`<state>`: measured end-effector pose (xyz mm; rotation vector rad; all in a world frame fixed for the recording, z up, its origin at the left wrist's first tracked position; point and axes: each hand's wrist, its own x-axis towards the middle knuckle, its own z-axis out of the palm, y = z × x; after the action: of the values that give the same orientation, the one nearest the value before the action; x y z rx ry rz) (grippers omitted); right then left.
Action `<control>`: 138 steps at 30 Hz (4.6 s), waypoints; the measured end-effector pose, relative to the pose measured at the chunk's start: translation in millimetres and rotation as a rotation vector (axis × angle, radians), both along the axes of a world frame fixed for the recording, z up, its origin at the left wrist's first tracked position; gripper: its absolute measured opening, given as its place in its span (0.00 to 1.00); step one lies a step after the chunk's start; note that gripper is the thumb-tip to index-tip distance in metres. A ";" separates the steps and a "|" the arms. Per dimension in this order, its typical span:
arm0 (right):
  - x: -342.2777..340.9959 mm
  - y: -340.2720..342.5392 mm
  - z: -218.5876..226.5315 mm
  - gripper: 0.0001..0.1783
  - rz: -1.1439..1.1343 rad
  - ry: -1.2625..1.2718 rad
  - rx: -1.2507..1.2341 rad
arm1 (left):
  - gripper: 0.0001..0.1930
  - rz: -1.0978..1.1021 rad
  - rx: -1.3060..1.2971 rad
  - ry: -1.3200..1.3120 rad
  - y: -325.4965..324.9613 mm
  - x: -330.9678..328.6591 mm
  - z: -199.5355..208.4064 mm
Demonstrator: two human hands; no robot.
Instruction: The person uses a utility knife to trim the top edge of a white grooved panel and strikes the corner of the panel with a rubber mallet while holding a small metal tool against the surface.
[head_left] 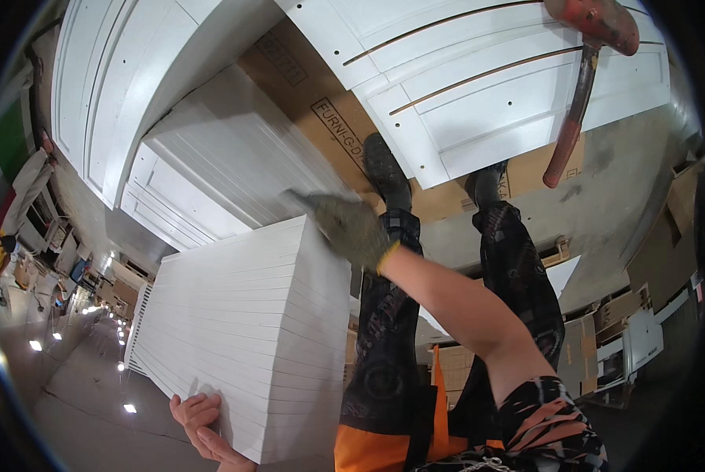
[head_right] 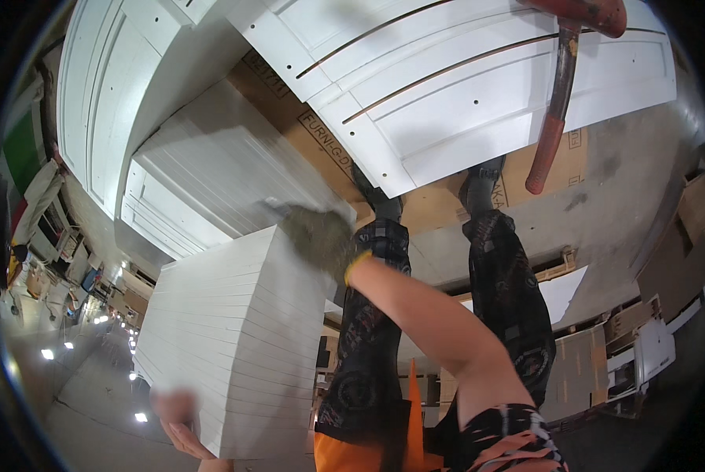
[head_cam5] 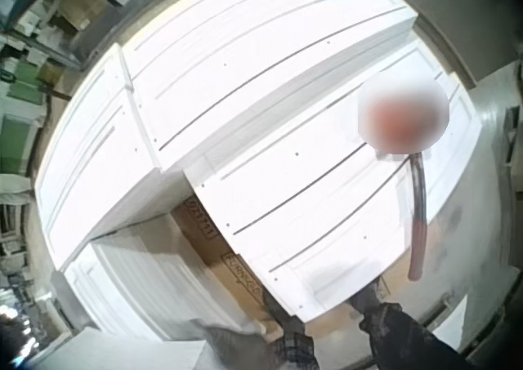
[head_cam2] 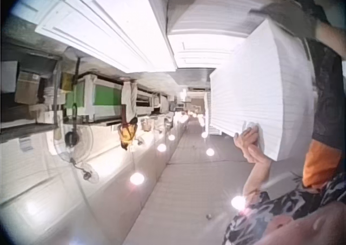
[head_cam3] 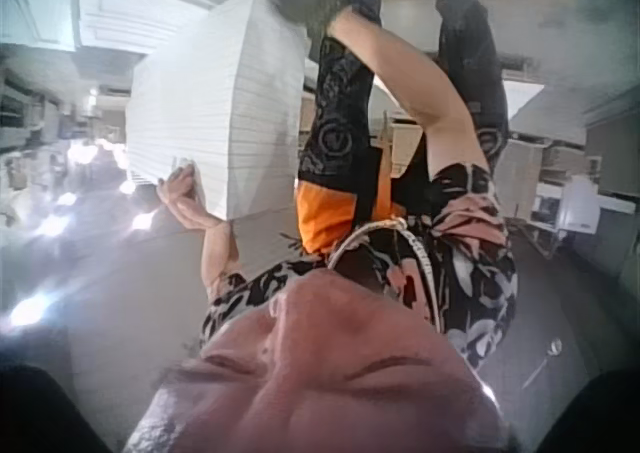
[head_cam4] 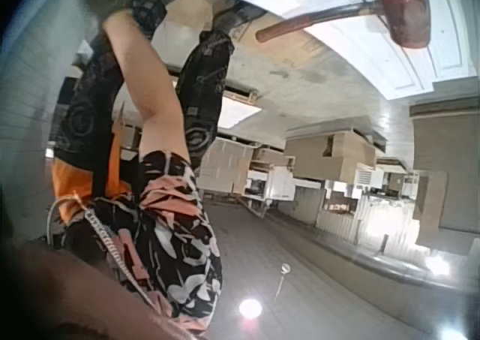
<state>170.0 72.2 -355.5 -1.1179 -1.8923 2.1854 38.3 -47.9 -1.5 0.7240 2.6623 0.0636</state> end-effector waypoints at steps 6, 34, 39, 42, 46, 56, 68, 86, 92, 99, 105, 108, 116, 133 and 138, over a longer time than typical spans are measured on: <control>-13.7 10.4 22.2 0.17 -0.155 0.002 -0.233 | 0.18 -0.003 -0.073 0.024 -3.5 -5.4 14.8; -31.6 19.4 124.9 0.19 0.085 0.606 0.069 | 0.20 -0.163 -0.044 0.005 -2.7 -7.2 4.0; -22.3 -7.9 -27.8 0.23 0.450 -0.193 0.054 | 0.19 -0.143 -0.029 -0.028 6.3 -3.2 -1.5; -31.3 -3.8 5.7 0.29 0.034 -0.360 0.065 | 0.18 -0.136 -0.063 -0.008 6.5 -8.4 4.2; -32.3 3.6 126.8 0.37 0.108 0.475 -0.095 | 0.17 -0.115 -0.086 -0.033 2.4 -8.0 8.7; -14.7 -38.3 -72.6 0.16 -0.021 -0.577 -0.035 | 0.15 -0.128 -0.157 -0.095 12.3 -11.0 9.2; -29.9 6.4 47.0 0.15 -0.507 -0.302 -1.147 | 0.19 -0.448 -0.180 -0.076 -8.7 -22.7 20.2; -18.2 0.0 25.4 0.13 -0.506 -0.195 -1.179 | 0.25 -0.593 0.054 -0.014 1.3 -18.6 -1.1; -13.0 -3.6 36.1 0.11 -0.381 -0.130 -0.869 | 0.35 -0.805 -0.001 0.136 18.6 -14.3 -13.2; -21.3 11.9 17.4 0.10 -0.267 -0.296 -0.792 | 0.37 -0.829 0.019 0.160 20.3 -11.9 -18.1; -30.6 3.0 40.5 0.15 -0.356 -0.117 -0.836 | 0.34 -0.820 0.005 0.126 18.5 -14.6 -14.0; -22.2 1.2 29.0 0.16 -0.253 -0.046 -0.662 | 0.31 -0.784 0.020 0.082 14.0 -17.1 -9.8; -20.8 -1.2 23.8 0.17 -0.513 -0.263 -1.071 | 0.31 -0.790 0.036 0.088 18.6 -16.4 -13.1; -3.5 6.2 90.8 0.45 -0.053 -0.371 -0.525 | 0.39 -0.883 -0.036 0.195 35.7 -7.9 -18.3; 32.2 27.1 119.8 0.39 -0.093 -0.287 0.142 | 0.37 -0.861 -0.002 0.156 23.2 -12.6 -19.5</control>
<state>202.2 99.3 -235.8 -1.5254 -2.0156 1.8938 25.7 -24.7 -21.0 1.8506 2.2482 -0.2325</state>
